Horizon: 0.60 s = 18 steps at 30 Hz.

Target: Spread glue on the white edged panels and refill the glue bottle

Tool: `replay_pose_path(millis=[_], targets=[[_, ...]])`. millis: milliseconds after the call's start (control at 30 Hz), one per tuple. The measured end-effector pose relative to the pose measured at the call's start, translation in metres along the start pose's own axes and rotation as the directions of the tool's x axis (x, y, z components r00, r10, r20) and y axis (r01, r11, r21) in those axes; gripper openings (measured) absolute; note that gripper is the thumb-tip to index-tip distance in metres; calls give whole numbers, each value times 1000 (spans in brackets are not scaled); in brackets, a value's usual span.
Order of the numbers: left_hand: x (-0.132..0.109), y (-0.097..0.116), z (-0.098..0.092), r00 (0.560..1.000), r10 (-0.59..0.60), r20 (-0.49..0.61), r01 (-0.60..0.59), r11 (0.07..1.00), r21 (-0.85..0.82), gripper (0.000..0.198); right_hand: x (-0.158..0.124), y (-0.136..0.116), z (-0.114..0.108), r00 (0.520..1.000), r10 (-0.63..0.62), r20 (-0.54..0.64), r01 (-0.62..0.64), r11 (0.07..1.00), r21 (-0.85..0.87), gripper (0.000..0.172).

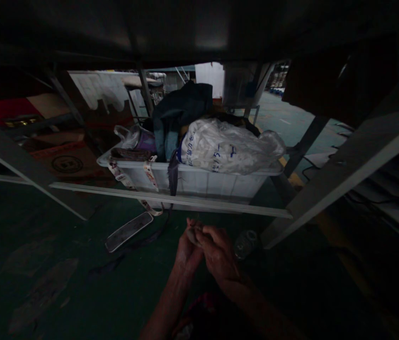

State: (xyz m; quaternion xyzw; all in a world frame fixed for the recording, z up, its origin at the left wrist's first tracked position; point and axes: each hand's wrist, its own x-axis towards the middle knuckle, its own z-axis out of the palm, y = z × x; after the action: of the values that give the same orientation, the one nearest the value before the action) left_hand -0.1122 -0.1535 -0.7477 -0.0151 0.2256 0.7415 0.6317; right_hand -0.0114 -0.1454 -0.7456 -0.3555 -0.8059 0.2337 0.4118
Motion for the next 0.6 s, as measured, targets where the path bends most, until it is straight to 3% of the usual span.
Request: replay_pose_path(millis=[167,333,500,600], targets=[[-4,-1,-2,998,14,54,-8,994,-112,28,2,3,-12,999,-28,-19,28,1000,-8,23],[-2,0,-3,999,-34,0,34,999,-7,34,9,-2,-7,995,-86,60,89,995,-45,20],[-1,2,-9,996,14,87,-10,999,-50,24,-8,-8,-2,986,-139,95,145,988,-58,20],[-2,3,-9,999,-25,48,25,1000,-12,15,-3,-5,-4,989,-134,60,138,988,-66,19]])
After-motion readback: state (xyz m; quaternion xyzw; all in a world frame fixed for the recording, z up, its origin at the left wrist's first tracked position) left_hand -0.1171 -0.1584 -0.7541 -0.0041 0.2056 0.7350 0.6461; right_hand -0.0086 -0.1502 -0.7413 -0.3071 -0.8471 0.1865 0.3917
